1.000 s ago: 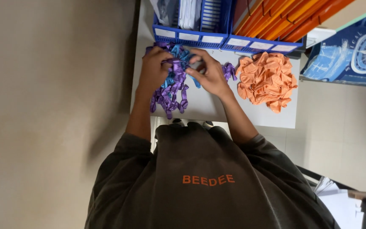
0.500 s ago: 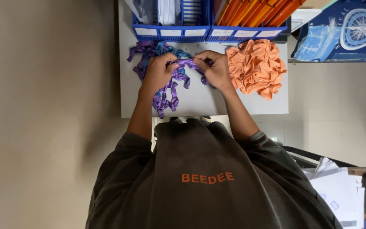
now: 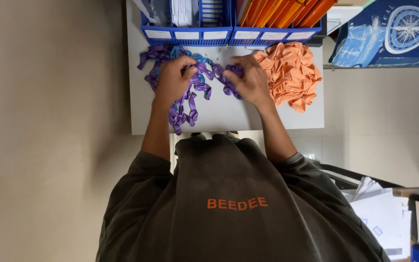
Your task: Sorting and organizing purple, blue, and orange fabric lanyards on an office desk.
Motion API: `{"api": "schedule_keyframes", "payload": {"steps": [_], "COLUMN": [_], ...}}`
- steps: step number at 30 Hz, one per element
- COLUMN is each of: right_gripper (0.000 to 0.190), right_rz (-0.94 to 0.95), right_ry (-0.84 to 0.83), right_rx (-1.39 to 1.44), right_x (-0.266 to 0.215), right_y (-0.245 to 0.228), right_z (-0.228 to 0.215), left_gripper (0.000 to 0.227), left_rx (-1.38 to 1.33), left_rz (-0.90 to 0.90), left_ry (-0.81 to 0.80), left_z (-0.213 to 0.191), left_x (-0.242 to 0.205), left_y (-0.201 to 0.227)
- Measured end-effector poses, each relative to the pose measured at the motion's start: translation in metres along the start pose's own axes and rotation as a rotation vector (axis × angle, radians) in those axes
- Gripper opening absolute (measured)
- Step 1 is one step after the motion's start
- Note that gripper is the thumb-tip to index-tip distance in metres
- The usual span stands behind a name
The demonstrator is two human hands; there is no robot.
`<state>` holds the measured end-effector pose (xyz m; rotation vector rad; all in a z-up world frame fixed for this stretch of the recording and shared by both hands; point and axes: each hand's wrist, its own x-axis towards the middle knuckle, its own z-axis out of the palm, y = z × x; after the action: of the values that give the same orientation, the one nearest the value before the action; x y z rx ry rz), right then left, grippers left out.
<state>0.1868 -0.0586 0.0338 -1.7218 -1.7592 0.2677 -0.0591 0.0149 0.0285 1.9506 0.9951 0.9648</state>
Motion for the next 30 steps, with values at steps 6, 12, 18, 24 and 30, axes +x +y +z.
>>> {"api": "schedule_keyframes", "payload": {"steps": [6, 12, 18, 24, 30], "right_gripper": [0.047, 0.010, 0.020, 0.013, 0.047], "right_rz": [-0.099, -0.025, 0.030, 0.013, -0.063], "right_ry": [-0.175, -0.117, -0.176, -0.012, -0.076], "right_rx": [0.393, 0.436, 0.549, 0.276, 0.056], "right_x": [0.008, 0.007, 0.011, 0.006, 0.007], "right_y": [-0.015, 0.001, -0.011, 0.016, 0.010], "right_z": [0.007, 0.010, 0.003, -0.013, -0.012], "left_gripper": [0.017, 0.017, 0.013, 0.010, 0.016], "left_rx": [0.002, 0.014, -0.086, -0.151, -0.438], "left_rz": [0.102, 0.061, 0.080, 0.065, -0.004], "left_ry": [-0.025, -0.029, -0.086, -0.008, -0.114], "left_z": [0.018, 0.021, 0.034, 0.037, 0.052], "left_x": [0.003, 0.002, 0.013, 0.016, 0.019], "left_y": [0.012, 0.004, 0.015, -0.001, -0.005]}}
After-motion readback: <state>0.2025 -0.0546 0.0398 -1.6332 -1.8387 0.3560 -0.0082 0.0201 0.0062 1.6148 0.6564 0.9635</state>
